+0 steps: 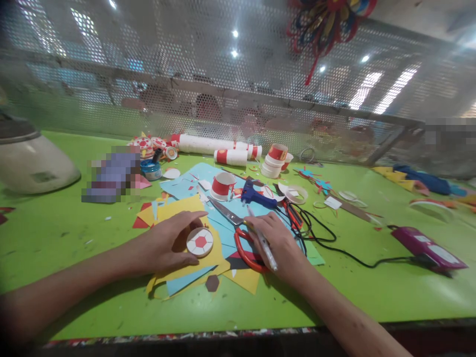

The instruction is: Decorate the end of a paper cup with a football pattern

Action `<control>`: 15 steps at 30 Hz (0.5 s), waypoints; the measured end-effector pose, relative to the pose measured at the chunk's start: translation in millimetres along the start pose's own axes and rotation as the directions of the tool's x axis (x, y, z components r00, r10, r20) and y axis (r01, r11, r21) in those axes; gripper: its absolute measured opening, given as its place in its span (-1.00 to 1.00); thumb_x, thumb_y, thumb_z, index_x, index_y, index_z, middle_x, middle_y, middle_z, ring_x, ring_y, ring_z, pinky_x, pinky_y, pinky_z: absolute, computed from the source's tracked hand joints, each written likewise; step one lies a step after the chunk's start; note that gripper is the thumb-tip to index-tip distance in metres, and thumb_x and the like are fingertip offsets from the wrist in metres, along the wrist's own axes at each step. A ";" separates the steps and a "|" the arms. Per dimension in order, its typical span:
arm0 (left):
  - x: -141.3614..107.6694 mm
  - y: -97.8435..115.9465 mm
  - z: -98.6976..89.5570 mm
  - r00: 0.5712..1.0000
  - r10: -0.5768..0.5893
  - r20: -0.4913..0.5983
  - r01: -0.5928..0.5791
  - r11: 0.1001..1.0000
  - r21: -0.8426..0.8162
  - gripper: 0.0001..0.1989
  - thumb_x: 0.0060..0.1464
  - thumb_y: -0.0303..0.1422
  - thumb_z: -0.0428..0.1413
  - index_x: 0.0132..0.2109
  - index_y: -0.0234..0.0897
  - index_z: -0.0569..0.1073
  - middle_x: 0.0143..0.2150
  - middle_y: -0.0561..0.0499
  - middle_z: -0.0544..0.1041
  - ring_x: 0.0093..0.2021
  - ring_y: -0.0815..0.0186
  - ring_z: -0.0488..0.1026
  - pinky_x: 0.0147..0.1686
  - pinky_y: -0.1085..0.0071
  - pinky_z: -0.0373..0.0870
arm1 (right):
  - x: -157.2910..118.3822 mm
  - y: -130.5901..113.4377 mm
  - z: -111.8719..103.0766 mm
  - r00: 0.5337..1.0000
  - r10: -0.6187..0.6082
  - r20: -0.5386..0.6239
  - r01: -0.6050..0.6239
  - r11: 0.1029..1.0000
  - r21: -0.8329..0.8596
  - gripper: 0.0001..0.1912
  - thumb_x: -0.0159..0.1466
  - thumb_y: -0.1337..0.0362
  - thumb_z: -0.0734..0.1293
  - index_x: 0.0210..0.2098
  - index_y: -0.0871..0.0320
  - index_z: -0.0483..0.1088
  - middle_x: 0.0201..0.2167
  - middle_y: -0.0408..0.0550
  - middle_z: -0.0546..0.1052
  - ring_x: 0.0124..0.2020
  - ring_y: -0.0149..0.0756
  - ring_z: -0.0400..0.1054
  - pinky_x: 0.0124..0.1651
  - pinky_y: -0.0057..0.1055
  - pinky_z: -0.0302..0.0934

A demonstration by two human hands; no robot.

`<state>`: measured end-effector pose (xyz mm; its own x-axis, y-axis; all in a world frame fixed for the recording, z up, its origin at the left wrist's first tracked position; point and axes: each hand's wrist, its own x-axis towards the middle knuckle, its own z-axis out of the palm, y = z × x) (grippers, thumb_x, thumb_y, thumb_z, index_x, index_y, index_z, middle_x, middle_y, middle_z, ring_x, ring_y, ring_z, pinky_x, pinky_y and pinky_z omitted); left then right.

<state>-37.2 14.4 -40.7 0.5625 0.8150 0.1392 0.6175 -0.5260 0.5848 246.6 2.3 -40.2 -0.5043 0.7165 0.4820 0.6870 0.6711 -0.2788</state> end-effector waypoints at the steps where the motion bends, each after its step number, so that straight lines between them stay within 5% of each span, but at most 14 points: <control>1: 0.1 0.4 -0.7 1.000 0.000 0.007 0.000 1.000 -0.001 -0.24 -0.07 -0.20 0.23 0.25 -0.18 0.12 0.01 -0.10 0.41 -0.08 0.12 0.40 -0.10 0.18 0.39 | -0.3 1.1 0.1 1.000 0.004 -0.003 -0.004 1.000 -0.005 -0.72 0.32 0.42 0.20 0.03 0.14 0.29 -0.17 0.06 0.48 -0.19 -0.16 0.32 -0.15 -0.21 0.24; 11: -4.7 6.1 -5.2 0.999 0.034 0.040 -0.034 0.999 0.005 -0.29 -0.01 -0.31 0.15 0.28 -0.13 0.11 0.12 -0.12 0.42 0.13 0.01 0.33 0.11 0.05 0.29 | 0.5 -0.6 1.2 0.996 0.053 -0.076 -0.053 0.999 0.005 -0.76 0.34 0.35 0.19 -0.01 0.12 0.33 -0.17 0.08 0.50 -0.16 -0.13 0.35 -0.09 -0.11 0.27; 15: -3.8 -4.2 7.8 0.992 0.038 -0.120 -0.041 0.999 -0.021 -0.33 -0.03 -0.37 0.15 0.25 -0.07 0.18 0.05 -0.10 0.47 0.00 0.03 0.45 -0.06 0.11 0.44 | 2.6 -6.7 -1.1 0.992 0.055 -0.110 -0.051 0.998 0.039 -0.77 0.33 0.36 0.20 -0.05 0.12 0.36 -0.25 0.06 0.50 -0.23 -0.16 0.35 -0.11 -0.13 0.30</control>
<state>-37.6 11.6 -49.9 0.5154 0.8177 0.2564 0.5821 -0.5537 0.5955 241.2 -0.6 -36.2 -0.4052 0.7269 0.5545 0.6907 0.6408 -0.3351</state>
